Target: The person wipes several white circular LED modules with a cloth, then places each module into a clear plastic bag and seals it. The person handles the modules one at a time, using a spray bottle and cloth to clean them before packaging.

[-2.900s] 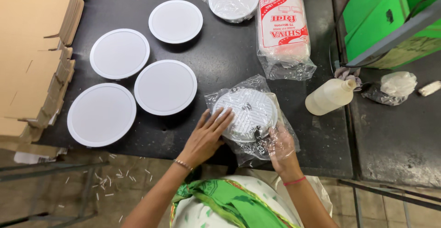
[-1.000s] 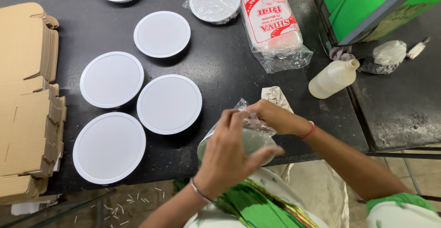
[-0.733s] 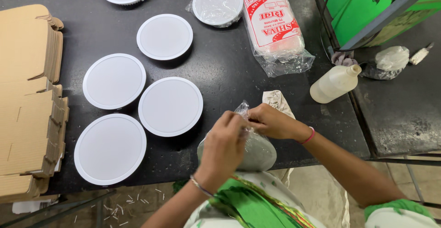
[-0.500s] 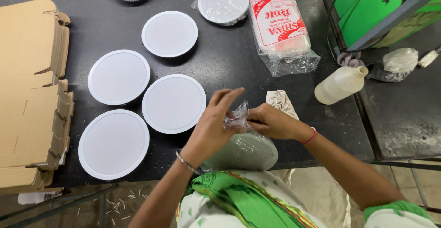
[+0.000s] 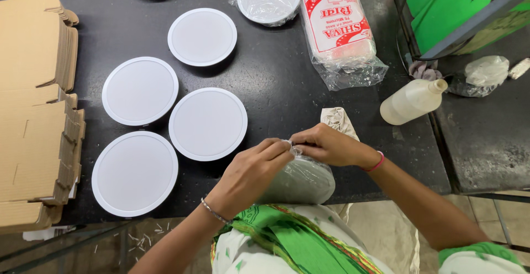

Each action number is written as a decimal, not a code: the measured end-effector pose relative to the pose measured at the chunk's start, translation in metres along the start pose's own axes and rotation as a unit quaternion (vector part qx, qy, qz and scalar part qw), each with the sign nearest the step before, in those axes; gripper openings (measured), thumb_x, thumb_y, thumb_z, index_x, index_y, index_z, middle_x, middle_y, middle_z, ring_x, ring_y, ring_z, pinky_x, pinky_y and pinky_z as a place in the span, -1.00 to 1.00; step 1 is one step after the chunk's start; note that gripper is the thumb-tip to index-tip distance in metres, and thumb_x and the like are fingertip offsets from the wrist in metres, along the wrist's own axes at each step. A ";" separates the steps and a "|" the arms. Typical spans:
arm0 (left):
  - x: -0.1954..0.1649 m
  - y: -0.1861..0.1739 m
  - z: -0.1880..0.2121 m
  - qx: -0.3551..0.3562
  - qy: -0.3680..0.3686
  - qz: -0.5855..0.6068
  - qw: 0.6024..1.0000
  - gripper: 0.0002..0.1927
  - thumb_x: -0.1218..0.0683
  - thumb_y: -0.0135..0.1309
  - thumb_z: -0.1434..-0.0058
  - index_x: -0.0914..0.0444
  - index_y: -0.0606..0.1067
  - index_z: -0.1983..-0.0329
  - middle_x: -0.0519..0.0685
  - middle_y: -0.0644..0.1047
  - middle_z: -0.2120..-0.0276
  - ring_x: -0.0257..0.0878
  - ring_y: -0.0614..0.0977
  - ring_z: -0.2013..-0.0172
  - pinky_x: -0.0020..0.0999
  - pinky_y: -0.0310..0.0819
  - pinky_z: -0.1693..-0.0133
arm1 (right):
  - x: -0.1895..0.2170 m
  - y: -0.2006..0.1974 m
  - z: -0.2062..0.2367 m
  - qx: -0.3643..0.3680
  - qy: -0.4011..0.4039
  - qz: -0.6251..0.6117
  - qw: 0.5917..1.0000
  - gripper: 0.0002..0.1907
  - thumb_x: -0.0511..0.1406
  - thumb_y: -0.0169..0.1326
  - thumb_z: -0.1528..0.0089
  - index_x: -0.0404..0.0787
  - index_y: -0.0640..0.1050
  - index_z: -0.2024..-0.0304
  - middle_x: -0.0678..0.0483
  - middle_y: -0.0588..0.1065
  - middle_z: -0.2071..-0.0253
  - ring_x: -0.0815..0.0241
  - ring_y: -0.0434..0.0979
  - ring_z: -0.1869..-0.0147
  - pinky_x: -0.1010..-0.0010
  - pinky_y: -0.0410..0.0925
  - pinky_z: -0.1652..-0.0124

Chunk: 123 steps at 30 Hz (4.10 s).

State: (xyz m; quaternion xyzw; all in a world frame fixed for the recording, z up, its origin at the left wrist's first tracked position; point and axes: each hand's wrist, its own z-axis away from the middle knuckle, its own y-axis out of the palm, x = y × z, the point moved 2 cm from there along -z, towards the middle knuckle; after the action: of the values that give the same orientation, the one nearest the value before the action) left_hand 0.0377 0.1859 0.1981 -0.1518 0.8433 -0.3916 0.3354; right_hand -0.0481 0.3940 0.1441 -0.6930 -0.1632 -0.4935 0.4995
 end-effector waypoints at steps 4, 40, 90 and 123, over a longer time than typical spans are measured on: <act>-0.002 0.000 -0.004 0.015 -0.024 -0.006 1.000 -0.65 0.27 0.03 -0.09 0.38 0.52 0.01 0.11 0.56 0.04 0.01 0.56 -0.06 -0.15 0.44 -0.13 | 0.000 -0.013 -0.001 0.061 0.078 -0.046 0.994 -0.66 -0.28 0.02 -0.33 -0.30 0.55 -0.10 0.03 0.57 0.35 0.30 0.49 0.32 0.42 0.40 0.27; 0.177 -0.015 0.208 -0.232 -0.478 0.013 0.847 -0.40 0.16 0.17 -0.13 0.42 0.28 -0.21 0.27 0.50 -0.09 0.00 0.67 0.02 0.00 0.51 -0.11 | -0.156 -0.129 -0.268 -0.345 -0.021 0.449 0.824 -0.38 -0.32 0.25 -0.01 -0.32 0.46 -0.14 -0.27 0.43 -0.11 -0.23 0.43 -0.15 0.08 0.36 -0.09; 0.000 0.075 -0.032 -0.144 -0.113 0.028 0.983 -0.22 0.11 0.26 0.02 0.29 0.31 -0.32 0.24 0.50 -0.16 0.11 0.52 -0.11 -0.11 0.46 -0.04 | -0.073 -0.024 0.040 -0.254 0.057 0.051 0.964 -0.78 -0.54 0.06 -0.06 -0.27 0.55 0.25 0.01 0.59 0.27 0.10 0.65 0.12 0.34 0.49 0.11; 0.051 0.026 0.077 -0.384 -0.468 0.221 0.765 -0.88 0.17 0.12 -0.33 0.36 0.51 0.19 0.05 0.70 0.23 -0.15 0.75 0.16 -0.26 0.64 0.05 | -0.054 -0.059 0.050 -0.184 0.118 -0.196 0.956 -0.90 -0.41 0.24 -0.20 -0.35 0.66 0.26 0.10 0.62 0.30 0.37 0.57 0.18 0.51 0.44 0.14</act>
State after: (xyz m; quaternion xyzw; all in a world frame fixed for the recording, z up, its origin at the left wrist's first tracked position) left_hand 0.0537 0.1327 0.1196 -0.2413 0.6720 0.1692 0.6794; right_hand -0.0894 0.4771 0.1284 -0.6639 -0.1419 -0.6815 0.2732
